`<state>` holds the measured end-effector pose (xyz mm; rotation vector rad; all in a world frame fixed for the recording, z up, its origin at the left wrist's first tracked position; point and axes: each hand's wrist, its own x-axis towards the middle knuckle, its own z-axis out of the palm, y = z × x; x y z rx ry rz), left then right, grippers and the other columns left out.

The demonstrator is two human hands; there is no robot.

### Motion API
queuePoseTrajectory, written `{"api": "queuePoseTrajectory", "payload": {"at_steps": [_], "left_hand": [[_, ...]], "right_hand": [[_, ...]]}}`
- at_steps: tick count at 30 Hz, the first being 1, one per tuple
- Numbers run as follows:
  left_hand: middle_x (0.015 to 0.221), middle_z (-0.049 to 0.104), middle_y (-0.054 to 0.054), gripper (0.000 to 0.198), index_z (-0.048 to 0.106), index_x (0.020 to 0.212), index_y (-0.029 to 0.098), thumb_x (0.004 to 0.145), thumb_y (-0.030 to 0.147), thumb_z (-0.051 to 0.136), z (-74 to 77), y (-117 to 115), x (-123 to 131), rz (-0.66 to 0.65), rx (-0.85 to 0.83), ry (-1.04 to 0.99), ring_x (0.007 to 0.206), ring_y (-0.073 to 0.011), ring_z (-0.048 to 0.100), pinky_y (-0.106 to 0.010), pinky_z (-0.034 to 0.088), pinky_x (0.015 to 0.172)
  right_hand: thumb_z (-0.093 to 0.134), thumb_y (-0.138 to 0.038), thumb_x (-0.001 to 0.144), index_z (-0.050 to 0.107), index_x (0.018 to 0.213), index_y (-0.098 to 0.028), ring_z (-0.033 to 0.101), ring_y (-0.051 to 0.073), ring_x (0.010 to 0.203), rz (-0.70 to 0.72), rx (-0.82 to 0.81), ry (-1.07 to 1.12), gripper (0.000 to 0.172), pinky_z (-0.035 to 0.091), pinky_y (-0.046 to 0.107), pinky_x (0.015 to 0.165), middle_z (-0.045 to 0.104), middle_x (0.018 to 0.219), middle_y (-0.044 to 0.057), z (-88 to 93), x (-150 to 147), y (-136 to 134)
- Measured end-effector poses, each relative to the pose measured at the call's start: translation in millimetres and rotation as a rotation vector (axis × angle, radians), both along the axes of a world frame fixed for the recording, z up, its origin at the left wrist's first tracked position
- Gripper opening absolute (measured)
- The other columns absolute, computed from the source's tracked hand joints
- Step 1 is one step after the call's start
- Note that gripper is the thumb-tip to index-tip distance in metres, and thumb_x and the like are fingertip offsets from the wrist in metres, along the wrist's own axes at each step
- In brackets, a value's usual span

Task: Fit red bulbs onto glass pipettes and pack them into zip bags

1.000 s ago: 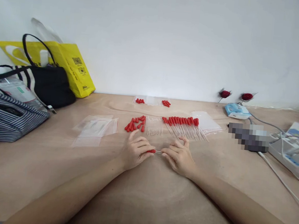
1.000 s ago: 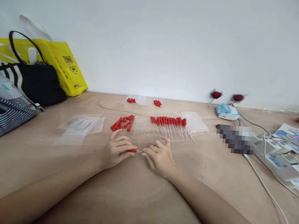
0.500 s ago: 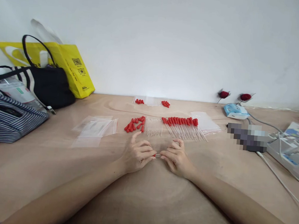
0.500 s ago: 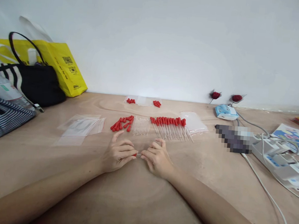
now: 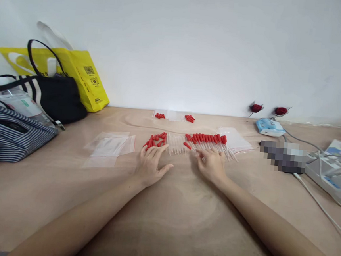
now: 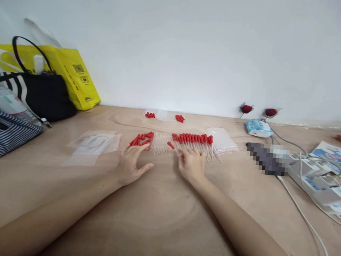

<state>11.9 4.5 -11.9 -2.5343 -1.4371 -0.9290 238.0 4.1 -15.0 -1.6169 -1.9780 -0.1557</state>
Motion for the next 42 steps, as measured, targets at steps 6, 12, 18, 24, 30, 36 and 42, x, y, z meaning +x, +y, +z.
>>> {"api": "queuePoseTrajectory", "payload": {"at_steps": [6, 12, 18, 24, 30, 36, 42], "left_hand": [[0.106, 0.060, -0.006, 0.042, 0.045, 0.116, 0.022, 0.077, 0.034, 0.053, -2.9, 2, -2, 0.019, -0.030, 0.047, 0.101, -0.0230, 0.050, -0.046, 0.022, 0.098], [0.104, 0.061, -0.005, 0.031, 0.052, 0.106, 0.023, 0.076, 0.033, 0.053, -2.2, 1, -2, 0.019, -0.054, 0.061, 0.101, -0.0234, 0.050, -0.047, 0.022, 0.097], [0.101, 0.062, -0.004, 0.026, 0.055, 0.100, 0.023, 0.076, 0.032, 0.055, -2.2, 2, -2, -0.001, -0.040, 0.050, 0.099, -0.0236, 0.052, -0.049, 0.022, 0.095], [0.101, 0.060, -0.005, 0.024, 0.058, 0.096, 0.023, 0.073, 0.030, 0.057, -1.8, 4, -2, 0.047, 0.009, 0.032, 0.100, -0.0248, 0.050, -0.047, 0.027, 0.091], [0.093, 0.059, -0.007, 0.018, 0.060, 0.084, 0.021, 0.070, 0.032, 0.060, 0.4, 14, -13, 0.278, 0.067, 0.025, 0.092, -0.0278, 0.049, -0.048, 0.030, 0.085], [0.096, 0.057, -0.007, 0.018, 0.061, 0.080, 0.022, 0.069, 0.036, 0.061, -3.8, 28, -15, 0.273, 0.115, 0.048, 0.094, -0.0279, 0.047, -0.050, 0.028, 0.088], [0.101, 0.054, -0.008, 0.019, 0.062, 0.075, 0.022, 0.072, 0.040, 0.058, -6.4, 40, -4, 0.282, 0.182, 0.075, 0.098, -0.0288, 0.044, -0.055, 0.021, 0.094]], "right_hand": [[0.042, -0.028, 0.079, 0.058, 0.082, -0.019, 0.048, 0.020, 0.078, -0.274, -0.053, 0.045, 0.019, 0.019, 0.033, 0.071, 0.064, 0.075, 0.005, 1.3, -14, 41], [0.042, -0.025, 0.076, 0.058, 0.079, -0.018, 0.052, 0.023, 0.081, -0.373, -0.147, 0.007, 0.019, 0.018, 0.037, 0.075, 0.065, 0.074, 0.008, 3.3, -31, 53], [0.038, -0.026, 0.077, 0.059, 0.083, -0.014, 0.057, 0.023, 0.071, -0.384, -0.235, -0.075, 0.025, 0.019, 0.038, 0.075, 0.065, 0.072, 0.011, 7.5, -31, 54], [0.039, -0.033, 0.079, 0.061, 0.080, -0.015, 0.054, 0.026, 0.082, -0.333, -0.133, -0.090, 0.028, 0.021, 0.039, 0.075, 0.066, 0.081, 0.013, 9.3, -31, 48], [0.044, -0.033, 0.074, 0.064, 0.072, -0.016, 0.053, 0.025, 0.082, -0.235, -0.197, -0.106, 0.026, 0.023, 0.041, 0.077, 0.065, 0.079, 0.011, 11.0, -41, 40], [0.044, -0.029, 0.073, 0.067, 0.072, -0.012, 0.055, 0.025, 0.077, -0.287, -0.277, -0.167, 0.028, 0.025, 0.041, 0.076, 0.065, 0.077, 0.015, 16.4, -44, 39], [0.045, -0.027, 0.072, 0.066, 0.067, -0.012, 0.056, 0.024, 0.070, -0.263, -0.318, -0.216, 0.027, 0.026, 0.042, 0.075, 0.064, 0.070, 0.014, 21.4, -43, 28]]}}
